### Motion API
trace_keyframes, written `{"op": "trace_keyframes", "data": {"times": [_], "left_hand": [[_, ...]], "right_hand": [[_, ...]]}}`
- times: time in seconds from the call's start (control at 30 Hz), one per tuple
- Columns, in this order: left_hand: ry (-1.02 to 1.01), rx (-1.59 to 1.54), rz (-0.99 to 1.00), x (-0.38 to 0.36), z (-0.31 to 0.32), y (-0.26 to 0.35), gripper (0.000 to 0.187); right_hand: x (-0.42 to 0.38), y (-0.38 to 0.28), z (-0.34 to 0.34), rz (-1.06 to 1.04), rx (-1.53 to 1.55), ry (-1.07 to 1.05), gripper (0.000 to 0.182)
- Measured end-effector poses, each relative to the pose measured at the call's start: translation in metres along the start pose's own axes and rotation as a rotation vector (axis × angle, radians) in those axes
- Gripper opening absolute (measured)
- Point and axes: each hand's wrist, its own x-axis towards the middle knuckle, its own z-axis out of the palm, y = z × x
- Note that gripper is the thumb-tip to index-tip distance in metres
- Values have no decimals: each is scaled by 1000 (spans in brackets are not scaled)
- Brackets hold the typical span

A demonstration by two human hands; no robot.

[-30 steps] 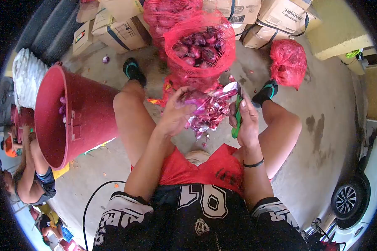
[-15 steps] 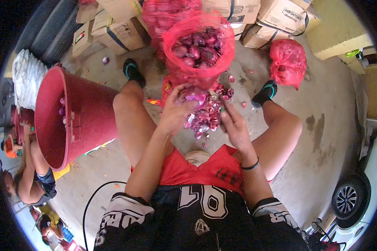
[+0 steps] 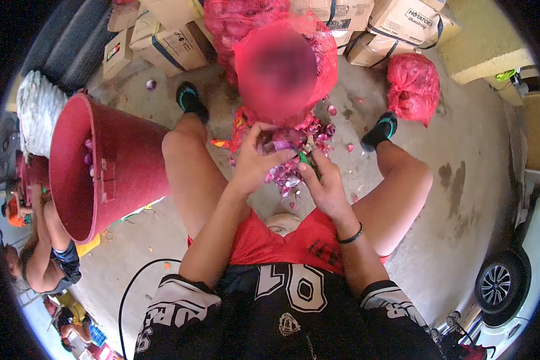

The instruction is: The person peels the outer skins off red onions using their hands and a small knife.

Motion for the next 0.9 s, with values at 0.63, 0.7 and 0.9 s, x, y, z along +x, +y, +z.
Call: {"op": "trace_keyframes", "data": {"times": [0.63,0.7,0.9], "left_hand": [[-68,-51,-19,2,-15,-8,28],[-85,-145,-131,-3,-15,-7,25],[-142,-185,-215,-2,-13,1,20]], "right_hand": [[-1,0,0,-94,-32,25,50],[-3,-2,0,-125,3,28,49],[-2,3,1,-61,176,17,47]]}}
